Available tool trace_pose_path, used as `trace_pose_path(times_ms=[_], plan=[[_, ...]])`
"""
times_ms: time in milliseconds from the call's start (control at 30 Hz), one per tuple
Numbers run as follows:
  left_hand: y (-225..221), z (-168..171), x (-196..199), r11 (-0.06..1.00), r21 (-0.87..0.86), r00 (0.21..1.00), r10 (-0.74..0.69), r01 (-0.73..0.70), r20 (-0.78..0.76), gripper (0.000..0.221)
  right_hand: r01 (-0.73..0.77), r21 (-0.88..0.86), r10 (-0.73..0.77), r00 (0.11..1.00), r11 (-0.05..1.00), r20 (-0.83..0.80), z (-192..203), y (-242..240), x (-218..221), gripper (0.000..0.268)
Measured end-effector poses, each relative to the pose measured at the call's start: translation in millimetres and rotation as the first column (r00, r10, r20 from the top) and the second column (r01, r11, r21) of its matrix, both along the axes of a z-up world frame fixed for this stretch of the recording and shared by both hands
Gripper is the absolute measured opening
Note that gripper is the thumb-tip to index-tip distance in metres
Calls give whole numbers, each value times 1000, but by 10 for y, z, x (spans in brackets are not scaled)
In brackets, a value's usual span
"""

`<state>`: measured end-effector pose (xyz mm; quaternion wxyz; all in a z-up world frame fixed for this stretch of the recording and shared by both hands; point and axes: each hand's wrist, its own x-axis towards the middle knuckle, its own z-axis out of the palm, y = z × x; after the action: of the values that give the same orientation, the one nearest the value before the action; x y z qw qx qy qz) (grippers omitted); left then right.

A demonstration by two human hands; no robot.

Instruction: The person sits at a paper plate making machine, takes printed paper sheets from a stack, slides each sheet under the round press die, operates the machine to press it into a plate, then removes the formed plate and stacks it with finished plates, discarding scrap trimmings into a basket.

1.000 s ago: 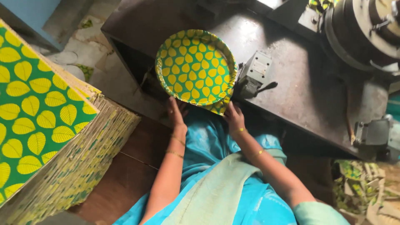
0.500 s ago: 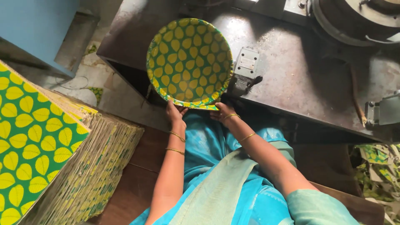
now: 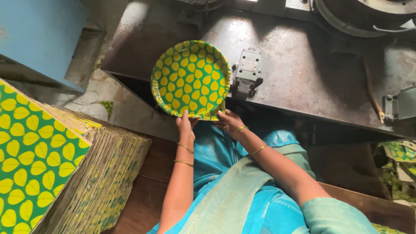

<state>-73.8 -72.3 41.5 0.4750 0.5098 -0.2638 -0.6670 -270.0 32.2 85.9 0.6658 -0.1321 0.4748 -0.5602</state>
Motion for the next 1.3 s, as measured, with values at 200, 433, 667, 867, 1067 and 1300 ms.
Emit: trace_pose_path(times_ms=[200,433,667,867,1067,1300], plan=[[86,203,192,992,91,983,105,-92,-148,29,-146,-19,146,989,989,12,269,201,50,27],[160,263,130,973,-90,977,213,-214,-22,36,-340,52,343,937,939,-70,755,556,70,24],[222,388,-170,921,-245,939,332,-303,90,35,-412,-3,411,910,911,-57,1183,930,-57,27],[-72,559,-56,859,-258,896,433,-443,-98,34,-617,-182,622,782,766,-36,1242,1499,-310,23],[-102,1868,615,875,-423,961,144,-235,-237,38,128,-621,-520,-432,774,-737,1934,2535,-1662,27],[512,2402,166,853,-399,863,-450,338,-232,36,803,-555,121,-586,218,-801,1338,4350,-3251,86]])
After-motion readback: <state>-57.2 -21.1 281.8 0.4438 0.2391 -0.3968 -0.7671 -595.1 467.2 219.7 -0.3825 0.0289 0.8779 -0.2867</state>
